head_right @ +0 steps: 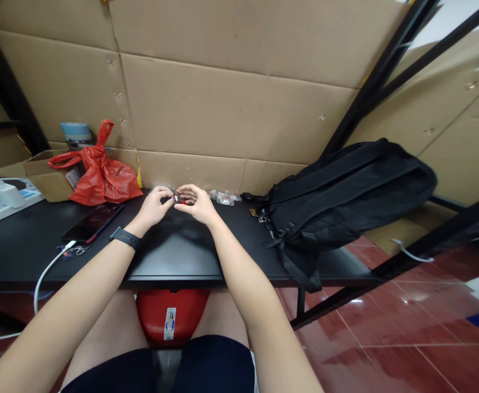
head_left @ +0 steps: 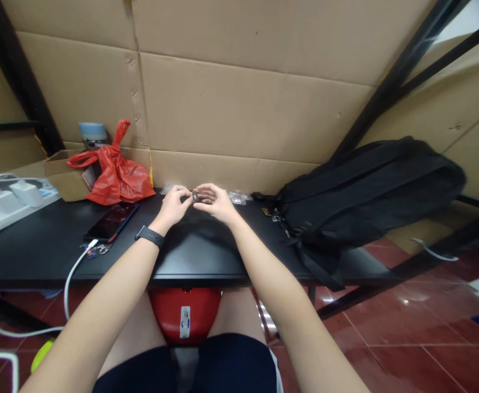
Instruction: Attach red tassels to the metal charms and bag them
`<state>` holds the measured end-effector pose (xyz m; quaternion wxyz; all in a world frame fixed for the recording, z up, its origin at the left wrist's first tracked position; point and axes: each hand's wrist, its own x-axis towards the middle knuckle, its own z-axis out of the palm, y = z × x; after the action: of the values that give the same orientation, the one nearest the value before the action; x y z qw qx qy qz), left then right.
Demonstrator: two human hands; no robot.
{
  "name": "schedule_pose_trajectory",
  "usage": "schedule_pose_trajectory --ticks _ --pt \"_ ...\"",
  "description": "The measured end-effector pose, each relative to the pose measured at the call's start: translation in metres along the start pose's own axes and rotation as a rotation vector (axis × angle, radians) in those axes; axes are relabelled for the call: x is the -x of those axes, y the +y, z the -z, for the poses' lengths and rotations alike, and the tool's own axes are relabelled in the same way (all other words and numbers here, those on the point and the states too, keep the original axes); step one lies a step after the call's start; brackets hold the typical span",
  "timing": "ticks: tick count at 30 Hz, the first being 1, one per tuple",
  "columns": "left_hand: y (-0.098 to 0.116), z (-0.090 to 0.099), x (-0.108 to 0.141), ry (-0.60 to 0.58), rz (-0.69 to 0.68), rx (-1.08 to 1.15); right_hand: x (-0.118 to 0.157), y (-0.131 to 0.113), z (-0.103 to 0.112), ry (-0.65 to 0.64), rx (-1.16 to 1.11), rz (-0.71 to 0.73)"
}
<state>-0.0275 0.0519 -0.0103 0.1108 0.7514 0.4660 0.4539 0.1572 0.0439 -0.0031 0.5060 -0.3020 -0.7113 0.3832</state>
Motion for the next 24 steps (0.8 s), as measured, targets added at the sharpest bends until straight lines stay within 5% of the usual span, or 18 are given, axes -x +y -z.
schedule_pose_trajectory --ticks 14,24 --pt "0.013 0.008 0.005 0.074 -0.001 -0.046 -0.003 0.011 -0.001 -0.029 0.095 -0.11" --pt "0.009 0.007 0.005 0.043 -0.012 -0.059 -0.002 0.008 0.001 -0.077 0.227 -0.045"
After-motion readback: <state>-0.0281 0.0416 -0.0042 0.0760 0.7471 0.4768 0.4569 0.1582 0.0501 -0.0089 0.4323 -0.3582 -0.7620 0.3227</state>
